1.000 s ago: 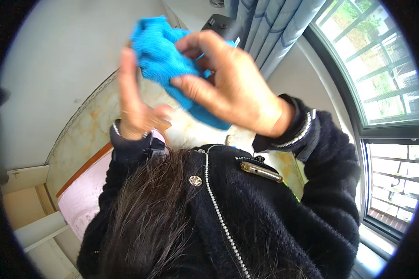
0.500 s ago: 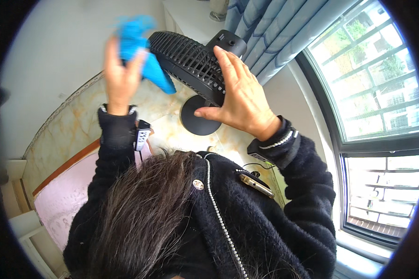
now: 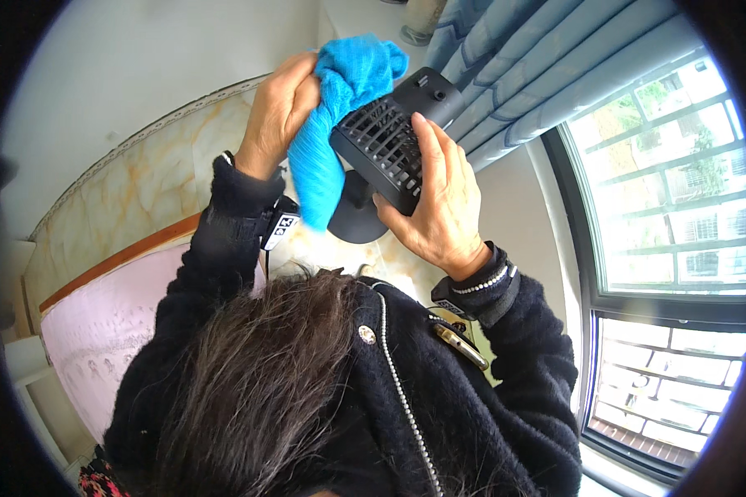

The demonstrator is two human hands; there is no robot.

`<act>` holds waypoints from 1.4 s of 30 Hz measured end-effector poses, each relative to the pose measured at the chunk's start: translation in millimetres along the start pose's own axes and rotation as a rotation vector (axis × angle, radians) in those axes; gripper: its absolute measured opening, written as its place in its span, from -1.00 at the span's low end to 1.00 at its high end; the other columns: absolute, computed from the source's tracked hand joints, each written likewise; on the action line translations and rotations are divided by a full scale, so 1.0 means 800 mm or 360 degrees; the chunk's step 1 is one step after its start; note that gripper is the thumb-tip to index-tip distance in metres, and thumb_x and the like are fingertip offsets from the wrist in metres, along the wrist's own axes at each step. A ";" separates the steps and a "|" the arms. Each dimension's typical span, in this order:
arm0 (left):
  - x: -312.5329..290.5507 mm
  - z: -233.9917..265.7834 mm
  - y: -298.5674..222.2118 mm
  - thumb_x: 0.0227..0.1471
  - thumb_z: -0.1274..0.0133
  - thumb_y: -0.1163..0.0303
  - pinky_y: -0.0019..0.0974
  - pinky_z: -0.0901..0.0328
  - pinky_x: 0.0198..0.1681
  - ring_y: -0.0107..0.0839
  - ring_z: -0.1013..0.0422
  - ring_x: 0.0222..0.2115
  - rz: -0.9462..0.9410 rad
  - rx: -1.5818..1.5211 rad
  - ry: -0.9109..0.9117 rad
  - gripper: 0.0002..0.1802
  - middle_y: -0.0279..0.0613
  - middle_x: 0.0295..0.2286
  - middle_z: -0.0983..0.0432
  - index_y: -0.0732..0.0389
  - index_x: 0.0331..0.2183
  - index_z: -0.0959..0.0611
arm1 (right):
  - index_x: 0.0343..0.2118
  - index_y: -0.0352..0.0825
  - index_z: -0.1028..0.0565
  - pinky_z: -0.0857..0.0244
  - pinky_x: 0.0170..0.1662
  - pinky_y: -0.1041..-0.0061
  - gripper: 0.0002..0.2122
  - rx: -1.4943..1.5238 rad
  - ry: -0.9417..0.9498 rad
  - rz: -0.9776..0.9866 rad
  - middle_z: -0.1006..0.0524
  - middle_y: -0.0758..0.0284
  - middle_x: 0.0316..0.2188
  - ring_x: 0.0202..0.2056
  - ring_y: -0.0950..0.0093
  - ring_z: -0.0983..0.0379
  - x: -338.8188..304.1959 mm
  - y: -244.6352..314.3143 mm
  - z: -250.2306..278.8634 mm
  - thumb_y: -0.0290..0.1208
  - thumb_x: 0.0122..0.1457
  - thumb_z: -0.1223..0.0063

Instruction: The person wipes a green plastic stool with a blue cloth, cleaning the underside, sides, and top surface. Then the person wipes the exterior of a black electric fan, cleaning the grill and base.

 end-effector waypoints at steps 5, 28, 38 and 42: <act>-0.027 -0.026 -0.059 0.11 -0.10 0.02 -0.02 -0.22 0.03 -0.13 -0.41 -0.09 -0.0650 0.0197 0.0009 -0.57 -0.14 -0.17 -0.50 0.03 -0.06 -0.61 | 0.20 -0.38 -0.28 -0.33 0.06 0.15 -0.21 -0.0149 0.0039 0.0023 -0.37 0.00 0.08 0.04 -0.02 -0.39 -0.012 -0.007 -0.004 -0.33 -0.15 -0.37; -0.010 0.050 0.177 0.18 -0.05 0.31 -0.16 -0.35 -0.32 0.06 -0.48 -0.40 0.0165 0.0071 -0.0097 -0.78 0.08 -0.42 -0.54 0.13 -0.13 -0.56 | 0.30 -0.48 -0.14 -0.27 0.12 0.18 -0.10 -0.0004 0.0091 0.0105 -0.32 -0.10 0.12 0.04 0.00 -0.37 -0.002 0.003 0.001 -0.38 -0.17 -0.32; -0.020 0.041 0.186 0.17 -0.10 0.32 -0.31 -0.35 -0.21 -0.47 -0.45 -0.35 0.0217 -0.0396 -0.0198 -0.78 -0.25 -0.39 -0.56 0.20 -0.17 -0.58 | 0.29 -0.48 -0.17 -0.31 0.10 0.20 -0.11 -0.0010 0.0021 0.0070 -0.35 -0.08 0.10 0.03 0.01 -0.39 0.002 0.004 0.000 -0.38 -0.19 -0.31; 0.004 0.016 0.077 0.25 -0.04 0.27 -0.36 -0.33 -0.06 -0.55 -0.43 -0.19 -0.0288 -0.0334 0.0062 -0.75 -0.34 -0.23 -0.55 0.19 -0.12 -0.59 | 0.29 -0.48 -0.17 -0.31 0.10 0.20 -0.11 -0.0017 0.0042 0.0056 -0.35 -0.08 0.10 0.04 0.01 -0.39 0.003 0.004 0.000 -0.38 -0.18 -0.31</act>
Point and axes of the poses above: each hand's wrist, its own x-axis towards the middle knuckle, its own z-axis out of the back of the hand, y = z × x, the point moved 4 cm from there along x, towards the middle knuckle
